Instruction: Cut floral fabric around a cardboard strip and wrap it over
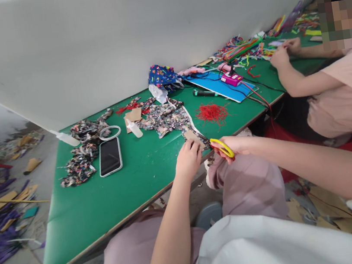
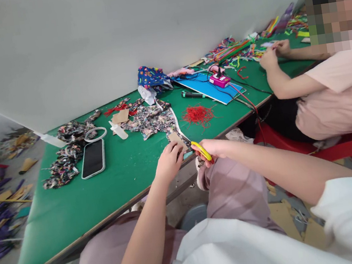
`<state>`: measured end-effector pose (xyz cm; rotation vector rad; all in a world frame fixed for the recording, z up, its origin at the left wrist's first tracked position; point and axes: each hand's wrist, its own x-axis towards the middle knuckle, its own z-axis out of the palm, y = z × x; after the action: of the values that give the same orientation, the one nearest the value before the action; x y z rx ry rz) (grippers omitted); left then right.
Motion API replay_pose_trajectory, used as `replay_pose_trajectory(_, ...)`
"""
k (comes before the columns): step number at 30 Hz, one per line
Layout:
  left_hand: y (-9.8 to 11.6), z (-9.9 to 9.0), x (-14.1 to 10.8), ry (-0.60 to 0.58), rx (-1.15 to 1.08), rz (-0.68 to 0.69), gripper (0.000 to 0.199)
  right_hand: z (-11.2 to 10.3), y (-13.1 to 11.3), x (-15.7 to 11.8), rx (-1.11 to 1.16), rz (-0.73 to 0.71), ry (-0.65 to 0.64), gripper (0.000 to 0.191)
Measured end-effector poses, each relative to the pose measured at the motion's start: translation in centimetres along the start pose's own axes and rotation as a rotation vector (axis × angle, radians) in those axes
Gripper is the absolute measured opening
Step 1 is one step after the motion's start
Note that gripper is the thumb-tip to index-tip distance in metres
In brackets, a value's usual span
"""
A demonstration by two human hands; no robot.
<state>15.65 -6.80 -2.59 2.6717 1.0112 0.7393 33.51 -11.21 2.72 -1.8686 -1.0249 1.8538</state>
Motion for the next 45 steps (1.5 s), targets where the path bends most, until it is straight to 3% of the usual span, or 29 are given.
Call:
replay_pose_trajectory(9, 0.0, 0.0, 0.0, 0.003, -0.002, 0.004, 0.017, -0.8, 0.4, 0.1, -0.027, -0.045, 0.009, 0.045)
replay_pose_trajectory(16, -0.1, 0.0, 0.0, 0.001, 0.003, 0.007, 0.019, -0.8, 0.7, 0.4, -0.033, 0.018, -0.032, 0.049)
replay_pose_trajectory(31, -0.2, 0.1, -0.1, 0.006, 0.011, 0.005, 0.017, -1.0, -0.7, 0.1, -0.014, 0.05, -0.092, 0.057)
replay_pose_trajectory(45, -0.2, 0.1, -0.1, 0.003, 0.018, 0.016, 0.016, -1.1, -1.9, 0.0, -0.027, 0.062, -0.072, 0.046)
